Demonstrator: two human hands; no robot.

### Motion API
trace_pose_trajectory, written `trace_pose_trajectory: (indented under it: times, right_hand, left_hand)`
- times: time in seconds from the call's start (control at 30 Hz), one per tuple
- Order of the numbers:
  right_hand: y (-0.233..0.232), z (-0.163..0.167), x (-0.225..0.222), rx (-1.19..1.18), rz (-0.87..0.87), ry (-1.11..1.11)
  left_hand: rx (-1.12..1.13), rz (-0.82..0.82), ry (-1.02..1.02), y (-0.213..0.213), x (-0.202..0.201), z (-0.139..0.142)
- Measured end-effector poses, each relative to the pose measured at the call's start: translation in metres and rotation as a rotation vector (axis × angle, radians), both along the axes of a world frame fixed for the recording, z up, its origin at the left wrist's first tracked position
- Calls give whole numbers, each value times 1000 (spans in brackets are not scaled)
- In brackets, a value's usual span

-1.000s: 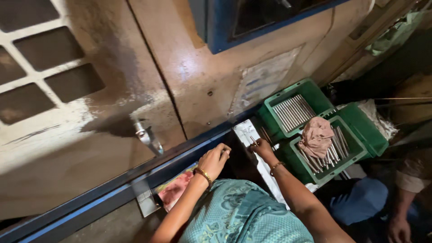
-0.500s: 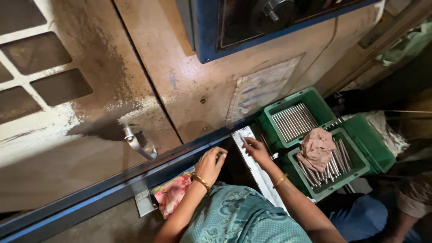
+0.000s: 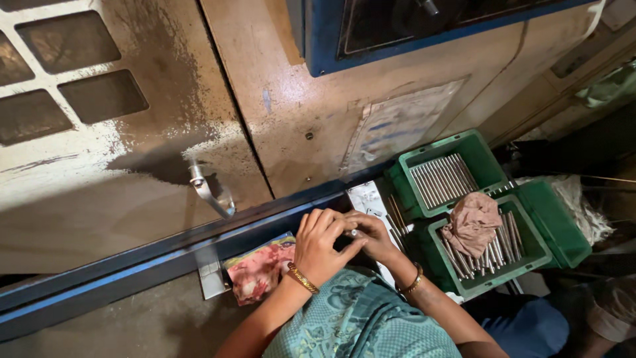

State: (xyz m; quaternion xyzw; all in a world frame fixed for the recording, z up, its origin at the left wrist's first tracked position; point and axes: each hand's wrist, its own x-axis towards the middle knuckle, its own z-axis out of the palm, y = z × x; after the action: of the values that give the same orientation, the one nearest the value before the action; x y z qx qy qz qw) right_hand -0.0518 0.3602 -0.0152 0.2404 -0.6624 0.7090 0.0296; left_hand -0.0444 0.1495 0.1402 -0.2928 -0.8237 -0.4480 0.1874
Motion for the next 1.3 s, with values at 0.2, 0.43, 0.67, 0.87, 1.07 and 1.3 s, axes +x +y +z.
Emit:
trace_pose_trajectory:
  times: [0.2,0.43,0.67,0.87,1.07,1.3]
  right_hand:
    - [7,-10,0,-34,17,19]
    - [14,-2,2,58,-6,-9]
    - [68,13,-13,229,-145,-109]
    - [180,6,-68,10,-534,-174]
    - [219,1,-100,289,-816,-468]
    - [211,-6,-100,1089,-751,-605]
  left_hand:
    - [1,14,-20,6,-1,2]
    - [13,25,-79,16,-3,-8]
    - [102,-5,-217,30,-18,-17]
    - [33,-49,-243,46,-22,-10]
    - [-40,-66,-266,52,-22,-3]
    - [-58,-7,-289,41,-26,-8]
